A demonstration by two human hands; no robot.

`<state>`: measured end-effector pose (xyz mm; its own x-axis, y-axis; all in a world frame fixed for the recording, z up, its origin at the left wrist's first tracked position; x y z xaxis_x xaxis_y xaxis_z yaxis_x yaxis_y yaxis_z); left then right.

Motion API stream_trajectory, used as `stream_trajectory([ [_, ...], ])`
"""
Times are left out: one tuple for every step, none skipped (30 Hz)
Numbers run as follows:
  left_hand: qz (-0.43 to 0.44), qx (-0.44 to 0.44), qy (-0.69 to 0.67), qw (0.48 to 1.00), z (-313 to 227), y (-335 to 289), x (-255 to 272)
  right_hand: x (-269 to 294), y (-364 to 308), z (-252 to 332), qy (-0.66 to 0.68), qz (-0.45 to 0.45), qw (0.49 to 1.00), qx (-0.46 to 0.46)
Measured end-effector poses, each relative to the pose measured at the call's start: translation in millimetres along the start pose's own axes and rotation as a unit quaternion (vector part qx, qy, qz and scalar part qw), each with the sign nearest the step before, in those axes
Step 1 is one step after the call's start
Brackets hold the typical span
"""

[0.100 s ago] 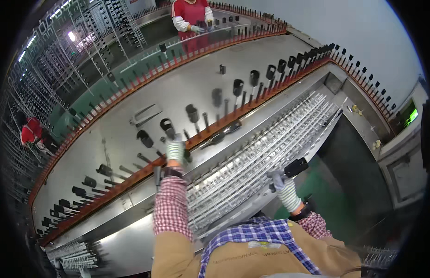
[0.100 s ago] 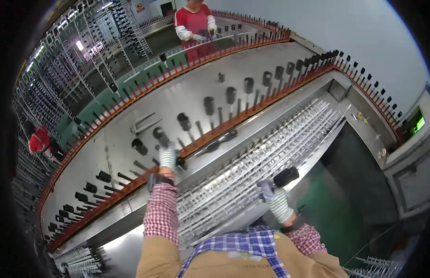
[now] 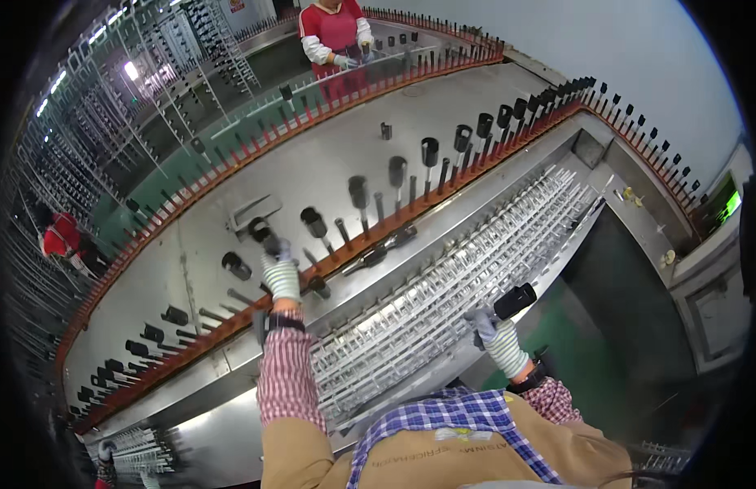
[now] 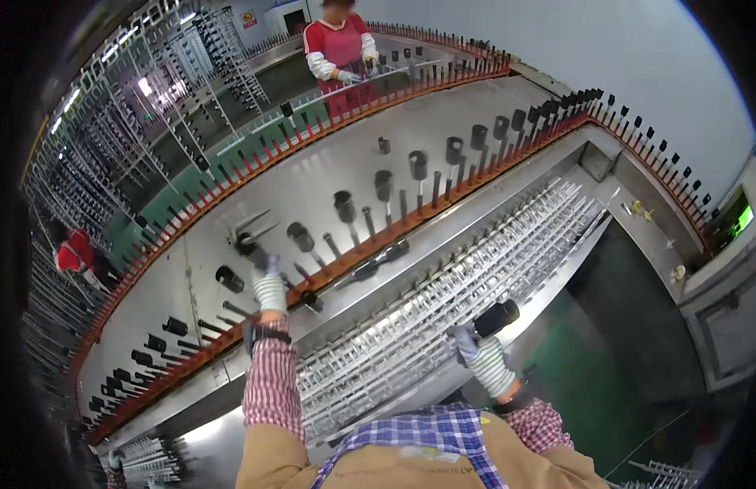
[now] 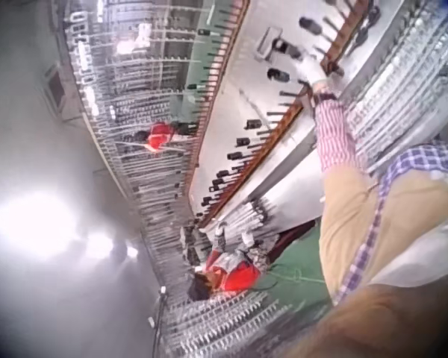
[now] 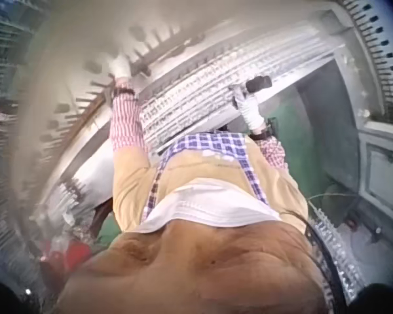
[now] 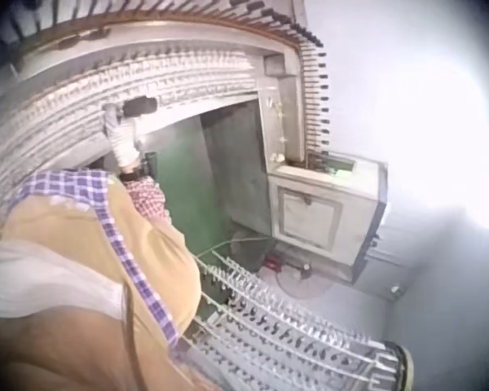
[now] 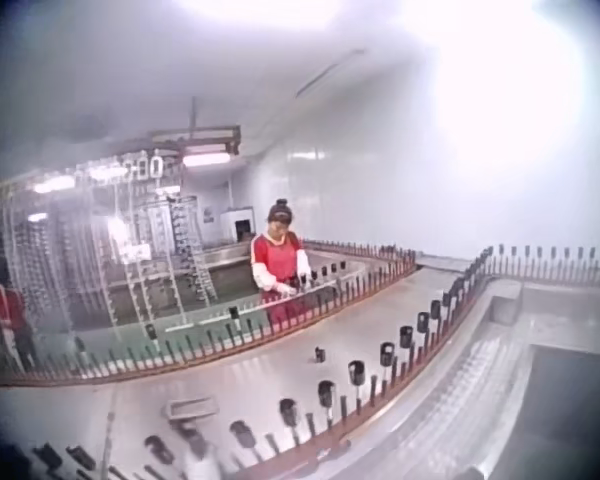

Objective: Manually picking black plastic components and mounting them onto metal prongs on a moving overhead rack system.

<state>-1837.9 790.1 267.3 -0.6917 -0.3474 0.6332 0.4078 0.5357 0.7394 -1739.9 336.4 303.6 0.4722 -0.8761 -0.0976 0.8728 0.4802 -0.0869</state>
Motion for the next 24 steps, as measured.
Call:
stream_trajectory([
  [0.037,0.169,-0.194,0.966,-31,23,18,13,6,13,-0.029,0.003,0.999,-0.024],
  [0.078,0.329,-0.369,0.866,-84,47,59,27,9,19,-0.057,0.007,0.997,-0.051],
  [0.027,0.347,-0.418,0.839,-143,52,85,47,21,-6,-0.037,-0.029,0.994,-0.097],
  [0.029,0.222,-0.29,0.93,-136,38,53,50,36,-14,-0.028,-0.016,0.993,-0.11],
  [0.08,0.117,-0.165,0.976,-164,30,39,56,46,-16,0.027,-0.027,0.996,-0.079],
  [0.127,0.009,-0.037,0.991,-197,21,24,64,57,-18,0.081,-0.038,0.995,-0.047],
  [0.149,0.066,-0.173,0.971,-200,9,-6,70,73,-24,0.062,-0.003,0.996,-0.067],
  [0.169,0.123,-0.305,0.929,-198,-4,-38,75,87,-22,0.062,0.001,0.996,-0.071],
  [0.176,0.208,-0.345,0.898,-203,1,-51,81,100,-18,0.04,0.014,0.997,-0.063],
  [0.147,0.231,-0.326,0.905,-204,5,-56,85,115,-14,0.017,0.028,0.998,-0.056],
  [0.187,0.231,-0.25,0.921,-173,-1,-83,84,127,4,0.028,0.028,0.997,-0.071],
  [0.225,0.234,-0.17,0.93,-142,-10,-105,78,142,13,0.022,0.002,0.999,-0.047],
  [0.237,0.328,-0.244,0.881,-155,1,-99,88,165,14,0.101,0.001,0.989,-0.113],
  [0.245,0.415,-0.313,0.819,-185,24,-76,91,192,9,0.126,-0.027,0.991,-0.038],
  [0.13,0.401,-0.288,0.86,-211,46,-44,96,221,-4,0.132,-0.029,0.99,-0.05],
  [0.12,0.409,-0.309,0.85,-215,54,-21,87,241,10,0.095,-0.006,0.994,-0.05],
  [0.145,0.367,-0.273,0.877,-234,68,8,90,268,-8,0.068,-0.002,0.998,-0.018],
  [0.169,0.33,-0.233,0.899,-243,71,27,78,290,-6,0.057,-0.018,0.996,-0.067],
  [0.113,0.19,-0.187,0.957,-241,57,39,64,313,-13,0.127,0.011,0.991,-0.032],
  [0.06,0.049,-0.124,0.989,-233,31,49,44,331,-11,0.074,0.067,0.995,-0.013],
  [0.119,0.301,-0.439,0.838,-215,-13,19,63,403,-78,-0.068,0.046,0.982,0.172],
  [0.094,0.518,-0.652,0.545,-171,-83,15,9,380,-41,-0.234,0.111,0.958,0.125],
  [0.046,0.541,-0.628,0.558,-171,-118,46,-11,360,-7,-0.285,0.167,0.923,0.196],
  [0.151,0.459,-0.608,0.63,-199,-137,75,-5,368,-17,-0.212,0.137,0.941,0.226],
])
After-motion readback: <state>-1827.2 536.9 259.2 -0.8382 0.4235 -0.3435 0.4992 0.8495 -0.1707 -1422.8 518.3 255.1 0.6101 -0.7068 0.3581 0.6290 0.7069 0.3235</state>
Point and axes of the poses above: each hand's wrist, its own y-axis towards the middle knuckle, its own x-axis out of the back of the hand, z = x × y, the point moved 2 cm from there along y, towards the middle knuckle, and after that the axes turned 12 degrees about y, right-handed, at the moved point
